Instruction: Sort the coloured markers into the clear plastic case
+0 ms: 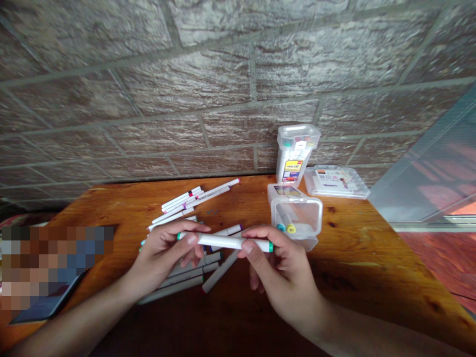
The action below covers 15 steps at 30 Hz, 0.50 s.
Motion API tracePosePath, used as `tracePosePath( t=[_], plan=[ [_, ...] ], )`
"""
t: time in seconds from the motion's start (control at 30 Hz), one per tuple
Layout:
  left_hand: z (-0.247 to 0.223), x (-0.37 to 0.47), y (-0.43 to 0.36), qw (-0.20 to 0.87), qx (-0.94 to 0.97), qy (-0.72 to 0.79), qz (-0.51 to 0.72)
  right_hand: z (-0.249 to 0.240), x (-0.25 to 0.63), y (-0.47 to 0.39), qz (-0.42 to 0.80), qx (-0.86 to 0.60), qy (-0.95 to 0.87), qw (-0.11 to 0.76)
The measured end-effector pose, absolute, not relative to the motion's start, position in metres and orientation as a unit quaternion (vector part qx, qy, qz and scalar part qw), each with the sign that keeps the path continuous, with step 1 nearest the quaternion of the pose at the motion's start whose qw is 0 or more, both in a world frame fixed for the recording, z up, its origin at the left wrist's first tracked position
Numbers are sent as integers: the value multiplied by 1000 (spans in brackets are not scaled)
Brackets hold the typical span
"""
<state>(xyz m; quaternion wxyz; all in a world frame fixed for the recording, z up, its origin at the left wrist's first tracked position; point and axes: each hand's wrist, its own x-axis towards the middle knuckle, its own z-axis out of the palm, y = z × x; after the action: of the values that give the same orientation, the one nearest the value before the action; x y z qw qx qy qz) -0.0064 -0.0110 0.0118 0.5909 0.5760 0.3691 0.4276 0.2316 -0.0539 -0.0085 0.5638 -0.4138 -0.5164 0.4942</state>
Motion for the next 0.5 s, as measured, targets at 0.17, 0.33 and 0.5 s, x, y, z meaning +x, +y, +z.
tracePosePath(
  t=[0.17,0.33,0.5],
  plan=[
    [12,-8,-10,587,582,359,434,-7,233,-55,499,-404,-522,562],
    [11,-9,-12,585,584,357,436,-7,233,-55,503,-403,-523,558],
    [14,-8,-12,576,588,360,439,-6,233,-56,503,-418,-522,548]
  ],
)
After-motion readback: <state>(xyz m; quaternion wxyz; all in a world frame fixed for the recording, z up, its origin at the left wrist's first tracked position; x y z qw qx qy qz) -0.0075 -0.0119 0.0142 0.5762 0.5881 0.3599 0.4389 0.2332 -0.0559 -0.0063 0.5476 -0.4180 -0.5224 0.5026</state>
